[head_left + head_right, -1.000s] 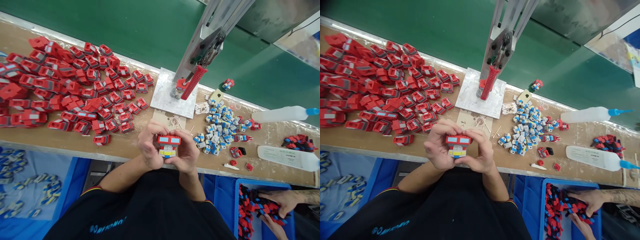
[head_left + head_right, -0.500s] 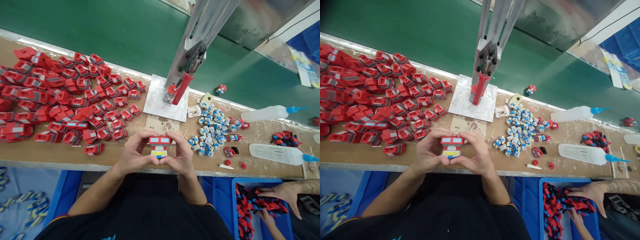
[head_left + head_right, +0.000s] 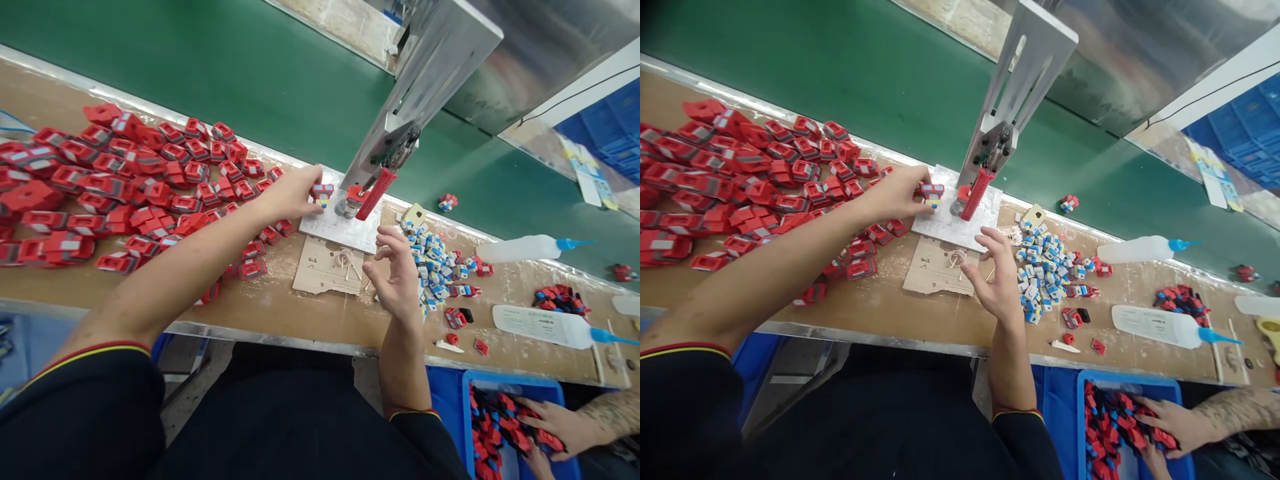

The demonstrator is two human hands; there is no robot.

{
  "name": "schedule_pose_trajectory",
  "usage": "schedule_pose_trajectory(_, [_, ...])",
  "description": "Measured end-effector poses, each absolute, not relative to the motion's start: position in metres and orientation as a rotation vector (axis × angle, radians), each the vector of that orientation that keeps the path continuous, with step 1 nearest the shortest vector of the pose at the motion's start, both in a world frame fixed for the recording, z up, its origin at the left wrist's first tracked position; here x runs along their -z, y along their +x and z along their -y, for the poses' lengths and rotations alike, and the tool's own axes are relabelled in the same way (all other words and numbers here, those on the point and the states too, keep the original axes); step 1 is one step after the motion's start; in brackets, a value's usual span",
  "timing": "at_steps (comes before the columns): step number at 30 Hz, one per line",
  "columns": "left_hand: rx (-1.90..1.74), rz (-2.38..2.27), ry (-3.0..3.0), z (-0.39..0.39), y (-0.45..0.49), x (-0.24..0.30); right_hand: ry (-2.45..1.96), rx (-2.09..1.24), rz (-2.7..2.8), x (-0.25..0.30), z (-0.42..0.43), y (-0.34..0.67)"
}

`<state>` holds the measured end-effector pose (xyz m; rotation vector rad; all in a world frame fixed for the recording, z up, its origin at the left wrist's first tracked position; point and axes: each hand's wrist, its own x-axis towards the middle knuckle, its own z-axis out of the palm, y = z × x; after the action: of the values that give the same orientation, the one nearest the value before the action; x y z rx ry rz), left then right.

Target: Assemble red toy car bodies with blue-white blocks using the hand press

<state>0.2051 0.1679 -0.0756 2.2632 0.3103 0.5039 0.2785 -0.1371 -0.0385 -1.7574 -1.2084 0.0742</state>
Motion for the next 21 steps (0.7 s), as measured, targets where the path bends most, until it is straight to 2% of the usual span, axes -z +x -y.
schedule_pose_trajectory(4, [-0.298, -0.346, 2.462, -0.161, 0.211, 0.087, -1.808, -0.058, 1.179, 0.040, 0.152, 0.285])
schedule_pose_trajectory(9, [-0.457, -0.274, 2.366, -0.156, 0.214, 0.077, -1.811, -0.105, 1.240, 0.032, 0.144, 0.300])
schedule_pose_trajectory(15, [-0.267, -0.079, 2.305, -0.145, 0.247, 0.055, -1.774, -0.241, 1.307, 0.029, 0.103, 0.304])
schedule_pose_trajectory(21, [-0.351, -0.064, 2.203, -0.132, 0.255, 0.064, -1.684, -0.366, 1.266, 0.045, 0.084, 0.308])
